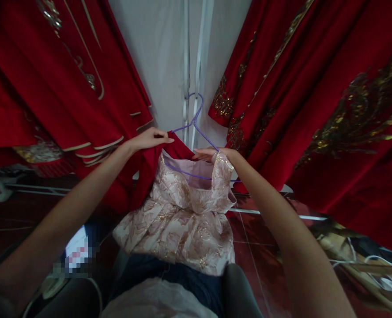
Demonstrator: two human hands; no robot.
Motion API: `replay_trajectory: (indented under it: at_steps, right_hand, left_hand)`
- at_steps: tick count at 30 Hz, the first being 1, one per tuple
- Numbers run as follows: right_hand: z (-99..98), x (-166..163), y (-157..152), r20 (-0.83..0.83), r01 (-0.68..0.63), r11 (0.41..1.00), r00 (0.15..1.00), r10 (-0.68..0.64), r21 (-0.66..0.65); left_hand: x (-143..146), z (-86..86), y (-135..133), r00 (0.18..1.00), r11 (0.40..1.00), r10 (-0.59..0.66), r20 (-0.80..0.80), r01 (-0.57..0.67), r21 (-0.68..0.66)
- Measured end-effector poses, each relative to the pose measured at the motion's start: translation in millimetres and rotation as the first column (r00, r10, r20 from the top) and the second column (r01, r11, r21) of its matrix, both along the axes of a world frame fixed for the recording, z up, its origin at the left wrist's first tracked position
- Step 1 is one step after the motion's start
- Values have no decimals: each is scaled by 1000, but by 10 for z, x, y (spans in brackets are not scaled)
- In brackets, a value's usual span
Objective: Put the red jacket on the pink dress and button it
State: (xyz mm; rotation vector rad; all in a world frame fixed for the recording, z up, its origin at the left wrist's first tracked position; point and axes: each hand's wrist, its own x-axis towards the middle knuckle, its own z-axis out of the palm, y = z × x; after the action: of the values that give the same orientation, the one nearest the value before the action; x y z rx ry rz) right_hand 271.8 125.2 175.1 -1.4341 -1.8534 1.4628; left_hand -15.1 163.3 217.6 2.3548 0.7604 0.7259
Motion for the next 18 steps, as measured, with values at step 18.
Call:
replay_trajectory:
  at_steps: [18]
  right_hand:
    - [46, 408, 226, -148, 445, 582, 861, -486, 680]
  left_hand:
    - [479, -705, -209, 813, 672, 525, 250, -577, 464]
